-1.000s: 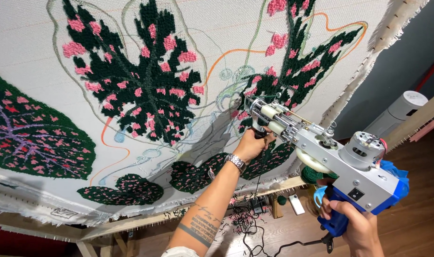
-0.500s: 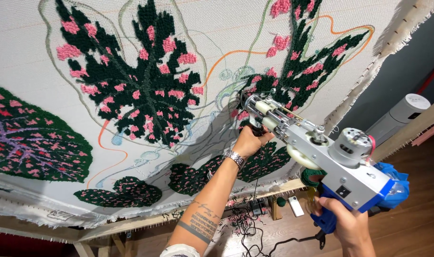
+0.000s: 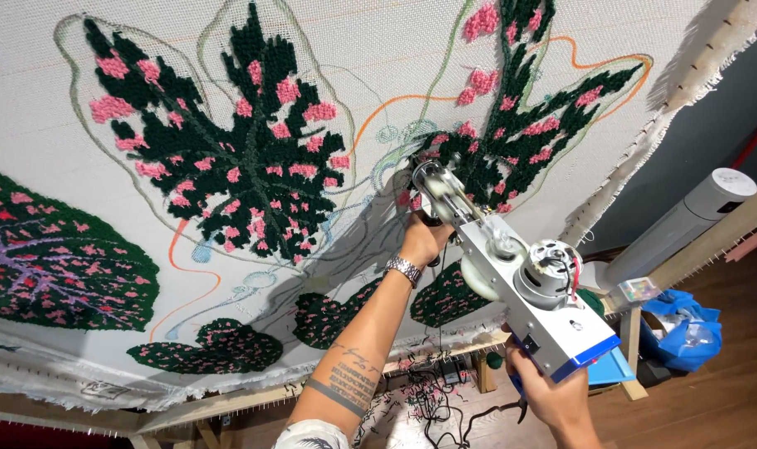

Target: Creating a patterned rug using a tufting gun on a large framed canvas.

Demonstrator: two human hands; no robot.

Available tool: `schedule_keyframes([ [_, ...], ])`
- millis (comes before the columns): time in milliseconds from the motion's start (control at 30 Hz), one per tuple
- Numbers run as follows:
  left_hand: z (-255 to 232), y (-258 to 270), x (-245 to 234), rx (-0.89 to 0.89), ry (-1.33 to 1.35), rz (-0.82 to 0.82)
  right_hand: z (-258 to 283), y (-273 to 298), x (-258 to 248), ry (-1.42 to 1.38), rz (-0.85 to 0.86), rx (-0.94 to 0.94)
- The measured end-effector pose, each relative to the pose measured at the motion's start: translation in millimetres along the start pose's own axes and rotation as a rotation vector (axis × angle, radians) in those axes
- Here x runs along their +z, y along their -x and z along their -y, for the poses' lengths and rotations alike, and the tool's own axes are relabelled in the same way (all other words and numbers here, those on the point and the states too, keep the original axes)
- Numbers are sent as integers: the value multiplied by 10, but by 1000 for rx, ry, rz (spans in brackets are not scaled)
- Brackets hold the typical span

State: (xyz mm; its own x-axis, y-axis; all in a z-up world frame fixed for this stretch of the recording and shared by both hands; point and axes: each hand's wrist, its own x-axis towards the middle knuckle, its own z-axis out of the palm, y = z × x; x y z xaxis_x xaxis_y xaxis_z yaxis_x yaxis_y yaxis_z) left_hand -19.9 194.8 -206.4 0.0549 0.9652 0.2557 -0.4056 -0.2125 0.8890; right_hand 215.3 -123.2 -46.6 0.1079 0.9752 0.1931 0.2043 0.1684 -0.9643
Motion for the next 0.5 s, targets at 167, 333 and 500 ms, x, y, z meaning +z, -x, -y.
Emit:
schedule_keyframes([
  [167, -17, -37, 1, -50, -167, -160, 343, -19, 92, -86, 47, -63],
  [333, -222, -8, -35, -59, -684, 9, 443, -37, 96, -145, 78, -68],
  [500, -663, 149, 212, 68, -492, 50, 493, -14, 84, -168, 57, -102],
])
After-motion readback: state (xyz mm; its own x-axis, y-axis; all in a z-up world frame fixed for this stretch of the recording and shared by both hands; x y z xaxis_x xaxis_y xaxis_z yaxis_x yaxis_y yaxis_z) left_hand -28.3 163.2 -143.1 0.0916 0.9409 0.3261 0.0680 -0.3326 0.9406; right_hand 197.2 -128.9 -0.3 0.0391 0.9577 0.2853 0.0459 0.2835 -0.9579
